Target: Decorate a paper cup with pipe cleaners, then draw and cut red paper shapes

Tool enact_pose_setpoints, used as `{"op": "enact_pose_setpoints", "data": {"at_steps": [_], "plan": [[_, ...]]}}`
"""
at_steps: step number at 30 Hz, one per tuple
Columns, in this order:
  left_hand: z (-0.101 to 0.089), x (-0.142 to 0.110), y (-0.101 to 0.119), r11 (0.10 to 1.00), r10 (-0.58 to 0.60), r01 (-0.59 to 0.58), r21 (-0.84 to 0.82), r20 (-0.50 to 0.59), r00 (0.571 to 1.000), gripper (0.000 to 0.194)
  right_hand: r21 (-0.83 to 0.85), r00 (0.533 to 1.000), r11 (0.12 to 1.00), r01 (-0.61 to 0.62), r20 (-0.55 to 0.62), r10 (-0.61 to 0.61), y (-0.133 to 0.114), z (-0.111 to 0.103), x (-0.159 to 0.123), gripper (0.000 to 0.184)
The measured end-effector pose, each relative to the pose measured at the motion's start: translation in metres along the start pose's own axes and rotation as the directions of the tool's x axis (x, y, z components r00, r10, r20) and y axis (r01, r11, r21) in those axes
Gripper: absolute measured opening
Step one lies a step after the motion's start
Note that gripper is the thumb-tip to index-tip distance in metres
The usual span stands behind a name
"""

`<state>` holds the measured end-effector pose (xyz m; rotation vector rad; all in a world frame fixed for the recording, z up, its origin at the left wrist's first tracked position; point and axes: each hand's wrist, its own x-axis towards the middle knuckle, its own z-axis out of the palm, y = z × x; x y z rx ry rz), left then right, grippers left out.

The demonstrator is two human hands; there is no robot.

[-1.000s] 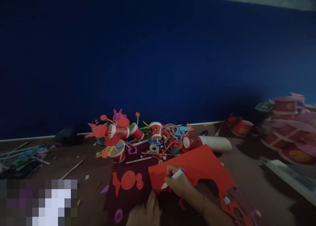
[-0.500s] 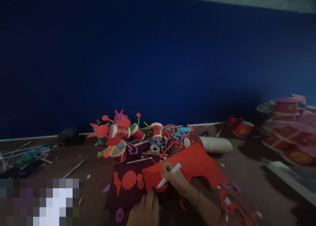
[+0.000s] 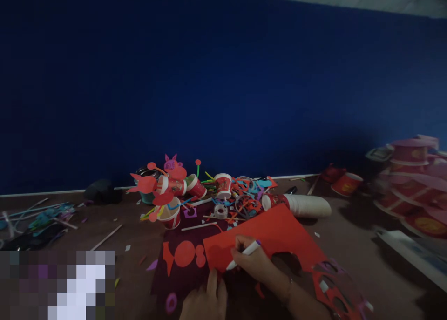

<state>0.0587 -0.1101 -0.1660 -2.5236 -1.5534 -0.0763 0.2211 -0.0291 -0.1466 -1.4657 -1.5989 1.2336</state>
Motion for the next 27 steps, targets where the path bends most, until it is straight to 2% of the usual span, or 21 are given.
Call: {"op": "enact_pose_setpoints", "data": {"at_steps": [12,27], "plan": [[0.0025,0.0001,-0.0010,1.000,0.014,-0.014,0.004,-0.074,0.997,0.027,-0.001,0.999,0.999,-0.047,0.007,0.047,-0.0030,0.0006,-0.0014,0.020],[0.0078,0.0014,-0.0014,0.997,0.040,-0.035,0.068,-0.070,0.997,0.027,0.009,0.999,0.999,-0.035,-0.005,0.035,0.0013,0.0027,0.0005,0.020]]}}
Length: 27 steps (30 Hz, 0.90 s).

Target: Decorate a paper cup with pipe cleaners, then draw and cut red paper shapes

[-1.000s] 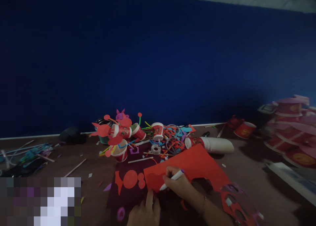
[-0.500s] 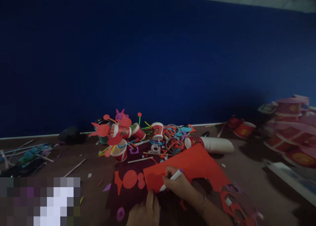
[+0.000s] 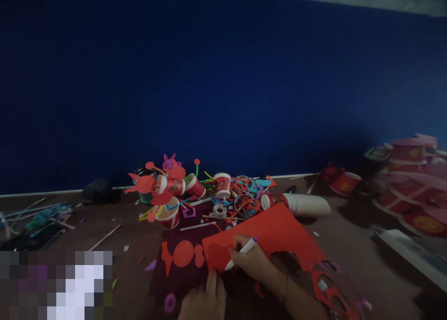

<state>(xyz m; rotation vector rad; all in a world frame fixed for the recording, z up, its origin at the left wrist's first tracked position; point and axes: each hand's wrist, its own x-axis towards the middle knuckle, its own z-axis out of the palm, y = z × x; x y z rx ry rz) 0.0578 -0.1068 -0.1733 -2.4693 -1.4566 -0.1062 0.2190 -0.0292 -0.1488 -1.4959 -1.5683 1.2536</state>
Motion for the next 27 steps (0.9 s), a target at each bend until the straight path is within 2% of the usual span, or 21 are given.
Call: {"op": "enact_pose_setpoints", "data": {"at_steps": [6,21,27], "plan": [[-0.0043,-0.0009,0.0017,0.998,-0.048,0.048,-0.041,-0.004,0.999,0.028,-0.013,0.999,1.000,0.018,-0.030,-0.018,0.0008,0.0011,0.0011,0.019],[-0.0062,-0.0005,0.0007,0.998,-0.040,0.040,-0.043,0.008,0.999,0.029,0.003,0.994,0.999,0.039,-0.105,-0.038,-0.0041,0.0016,-0.0001,0.020],[-0.0075,-0.0004,0.0010,0.998,-0.042,0.041,-0.043,-0.015,0.999,0.027,-0.013,0.988,0.996,0.086,-0.130,-0.087,-0.0007,0.0013,0.0018,0.022]]}}
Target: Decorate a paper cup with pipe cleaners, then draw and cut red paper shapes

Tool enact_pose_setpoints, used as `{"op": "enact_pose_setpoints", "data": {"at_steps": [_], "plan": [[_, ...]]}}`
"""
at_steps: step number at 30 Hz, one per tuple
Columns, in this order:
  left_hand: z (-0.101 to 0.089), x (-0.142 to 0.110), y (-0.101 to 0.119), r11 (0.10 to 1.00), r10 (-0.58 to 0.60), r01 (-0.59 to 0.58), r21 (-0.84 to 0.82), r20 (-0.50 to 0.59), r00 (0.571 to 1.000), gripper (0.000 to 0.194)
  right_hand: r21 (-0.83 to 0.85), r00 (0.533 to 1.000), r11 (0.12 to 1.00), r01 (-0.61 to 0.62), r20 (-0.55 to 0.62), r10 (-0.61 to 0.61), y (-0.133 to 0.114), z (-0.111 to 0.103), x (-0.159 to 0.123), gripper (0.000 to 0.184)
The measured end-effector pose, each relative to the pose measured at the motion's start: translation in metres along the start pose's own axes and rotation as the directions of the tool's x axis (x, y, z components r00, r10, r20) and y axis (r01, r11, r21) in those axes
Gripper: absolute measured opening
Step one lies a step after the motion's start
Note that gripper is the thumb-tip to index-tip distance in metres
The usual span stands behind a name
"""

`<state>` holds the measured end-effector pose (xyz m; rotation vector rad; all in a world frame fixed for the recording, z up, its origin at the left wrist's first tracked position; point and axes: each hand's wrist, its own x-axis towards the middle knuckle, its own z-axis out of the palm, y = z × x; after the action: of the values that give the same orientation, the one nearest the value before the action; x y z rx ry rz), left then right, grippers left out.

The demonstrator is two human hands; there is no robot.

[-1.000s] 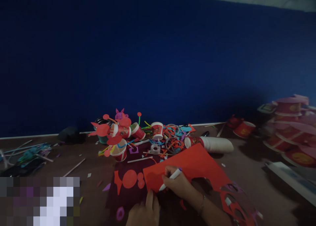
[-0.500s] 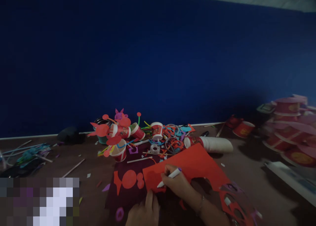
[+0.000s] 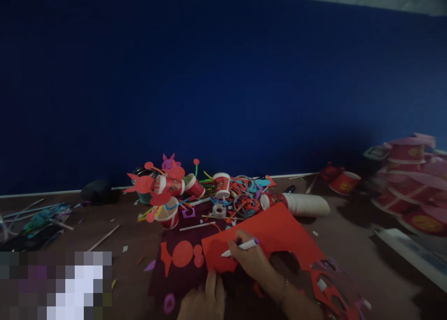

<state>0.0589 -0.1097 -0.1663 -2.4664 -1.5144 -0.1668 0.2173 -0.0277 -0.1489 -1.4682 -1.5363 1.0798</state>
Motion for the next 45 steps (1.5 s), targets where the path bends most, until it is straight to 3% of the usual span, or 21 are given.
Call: {"op": "enact_pose_setpoints", "data": {"at_steps": [27,45], "plan": [[0.0033,-0.0002,-0.0019,1.000,0.015,-0.015,0.003,0.027,1.000,0.028,-0.045,0.997,0.997,0.060,-0.053,-0.062,0.0025,-0.0018,-0.0006,0.022],[-0.0010,-0.0001,-0.0026,1.000,0.025,-0.025,0.004,0.035,0.999,0.028,-0.008,0.991,0.992,-0.129,0.026,0.129,0.0020,-0.0045,-0.0013,0.016]]}}
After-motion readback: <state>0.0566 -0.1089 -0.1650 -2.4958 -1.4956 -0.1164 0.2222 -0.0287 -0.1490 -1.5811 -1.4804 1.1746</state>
